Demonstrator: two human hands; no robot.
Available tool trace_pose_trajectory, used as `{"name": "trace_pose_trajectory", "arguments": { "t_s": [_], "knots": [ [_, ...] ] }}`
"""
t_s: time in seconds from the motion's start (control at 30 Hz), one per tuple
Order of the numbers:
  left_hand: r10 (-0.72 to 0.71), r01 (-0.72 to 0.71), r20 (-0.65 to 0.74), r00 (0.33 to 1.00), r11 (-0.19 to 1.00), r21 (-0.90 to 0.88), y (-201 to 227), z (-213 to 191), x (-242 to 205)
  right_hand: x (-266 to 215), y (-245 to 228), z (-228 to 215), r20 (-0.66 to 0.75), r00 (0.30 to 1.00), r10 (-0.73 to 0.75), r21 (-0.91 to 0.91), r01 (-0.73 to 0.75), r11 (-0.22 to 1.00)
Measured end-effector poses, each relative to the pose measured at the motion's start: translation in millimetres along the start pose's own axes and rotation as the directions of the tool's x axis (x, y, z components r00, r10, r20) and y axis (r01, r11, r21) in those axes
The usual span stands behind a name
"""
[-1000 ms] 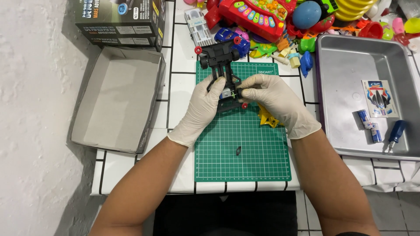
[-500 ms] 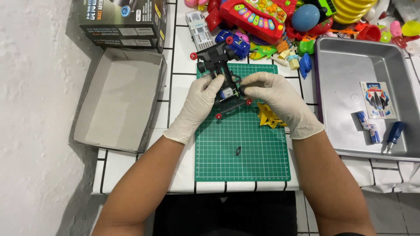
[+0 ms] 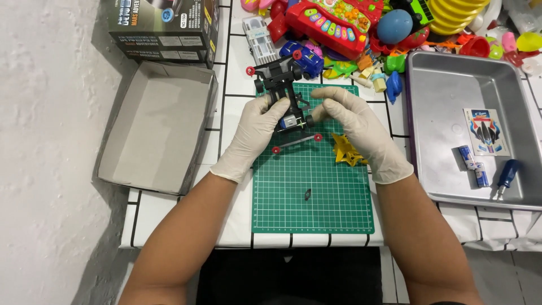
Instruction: The person assembles a remote control car on a green cutting mat. They attach red wheels to the black chassis, secure the motor, and fit a yellow body shell onto the frame.
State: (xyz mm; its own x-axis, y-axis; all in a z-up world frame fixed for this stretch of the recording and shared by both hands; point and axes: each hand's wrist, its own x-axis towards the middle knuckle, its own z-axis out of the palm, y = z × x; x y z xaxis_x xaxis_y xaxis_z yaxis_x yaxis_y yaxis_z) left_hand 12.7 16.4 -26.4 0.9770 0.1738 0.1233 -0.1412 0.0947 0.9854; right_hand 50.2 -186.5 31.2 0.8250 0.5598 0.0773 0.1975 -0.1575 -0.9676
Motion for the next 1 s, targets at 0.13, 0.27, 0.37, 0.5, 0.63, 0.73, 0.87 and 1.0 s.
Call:
{"name": "trace_pose_trajectory", "arguments": {
  "t_s": [0.13,0.27,0.37,0.5,0.63,0.73,0.87,1.0],
  "knots": [
    [-0.003,0.003,-0.001,1.000,1.000,-0.016,0,1,-1,4,29,-5,-0.020,0.999,0.028,-0.061,-0.030,0.998],
    [-0.008,0.008,-0.015,1.000,1.000,-0.015,1,1,-1,3,15,2,-0.080,0.997,0.001,-0.025,-0.003,1.000],
    [-0.022,0.021,-0.032,0.999,0.999,-0.047,2,1,0,1,8,4,-0.069,0.998,-0.008,0.027,0.010,1.000],
    [-0.022,0.017,-0.054,0.998,0.996,-0.093,10,2,-3,4,26,-2,-0.089,0.996,0.025,-0.027,-0.027,0.999],
    [-0.027,0.011,-0.087,0.996,0.985,-0.172,40,9,-11,6,26,5,-0.155,0.988,0.019,-0.068,-0.030,0.997],
    [-0.039,-0.006,-0.137,0.990,0.949,-0.317,42,5,-3,7,29,8,-0.198,0.974,-0.109,-0.207,0.067,0.976],
    [-0.027,-0.115,-0.257,0.966,0.845,-0.522,58,-9,1,8,24,19,-0.122,0.933,-0.339,-0.366,0.275,0.889],
    [-0.167,-0.070,-0.451,0.877,0.883,-0.463,93,-35,-13,8,-22,59,0.112,0.977,-0.182,-0.567,0.214,0.795]
  ]
}}
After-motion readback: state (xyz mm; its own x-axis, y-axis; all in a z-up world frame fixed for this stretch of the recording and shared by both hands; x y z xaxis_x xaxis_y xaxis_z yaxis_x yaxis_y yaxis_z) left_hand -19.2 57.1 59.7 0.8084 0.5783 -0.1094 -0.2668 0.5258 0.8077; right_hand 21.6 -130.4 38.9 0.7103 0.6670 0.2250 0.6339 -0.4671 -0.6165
